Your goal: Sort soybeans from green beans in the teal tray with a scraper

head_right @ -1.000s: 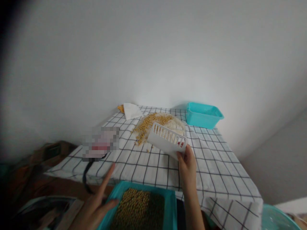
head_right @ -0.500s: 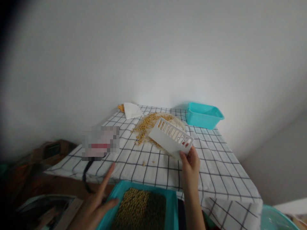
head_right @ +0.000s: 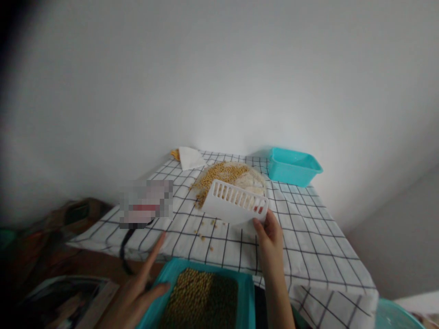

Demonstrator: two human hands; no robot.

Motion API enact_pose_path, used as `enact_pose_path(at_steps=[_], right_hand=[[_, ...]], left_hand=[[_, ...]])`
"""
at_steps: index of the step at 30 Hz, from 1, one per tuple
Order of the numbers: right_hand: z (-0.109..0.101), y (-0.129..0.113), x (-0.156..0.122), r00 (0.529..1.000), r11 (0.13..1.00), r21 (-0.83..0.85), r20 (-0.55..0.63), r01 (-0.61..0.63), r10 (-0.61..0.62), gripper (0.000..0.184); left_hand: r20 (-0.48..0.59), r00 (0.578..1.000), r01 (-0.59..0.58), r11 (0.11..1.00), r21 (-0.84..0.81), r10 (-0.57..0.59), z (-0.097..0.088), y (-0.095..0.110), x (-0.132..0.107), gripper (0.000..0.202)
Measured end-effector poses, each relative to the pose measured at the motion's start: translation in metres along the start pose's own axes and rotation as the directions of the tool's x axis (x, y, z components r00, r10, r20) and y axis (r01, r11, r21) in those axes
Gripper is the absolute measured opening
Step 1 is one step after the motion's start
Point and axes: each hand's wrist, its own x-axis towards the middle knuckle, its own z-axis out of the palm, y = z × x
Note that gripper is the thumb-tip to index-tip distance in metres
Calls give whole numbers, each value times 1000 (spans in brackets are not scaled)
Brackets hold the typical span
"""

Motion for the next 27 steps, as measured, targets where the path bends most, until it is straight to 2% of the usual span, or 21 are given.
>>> enact_pose_path(at_steps=[4, 8, 16, 23, 27], right_hand=[[-1, 2, 3, 998, 1000, 23, -63, -5, 6, 34], [-2, 3, 6, 997, 1000, 26, -74, 0, 2, 34], [-1, -1, 0, 998, 1000, -6, -65, 6, -7, 30], [2, -6, -2, 1000, 1000, -28, -19, 4, -5, 27], [1, -6, -2, 1000, 999, -47, 11, -4, 4, 25]], left_hand=[[34, 999, -18, 1000, 7, 18, -3, 2, -2, 90], [31, 999, -35, 999, -5, 35, -7, 3, -1, 87], [-21, 999, -36, 999, 5, 36, -1, -10, 2, 88], [5, 999, -43, 999, 8, 43, -4, -1, -1, 86], [3, 1000, -31, 1000, 3, 31, -3, -4, 0, 89]])
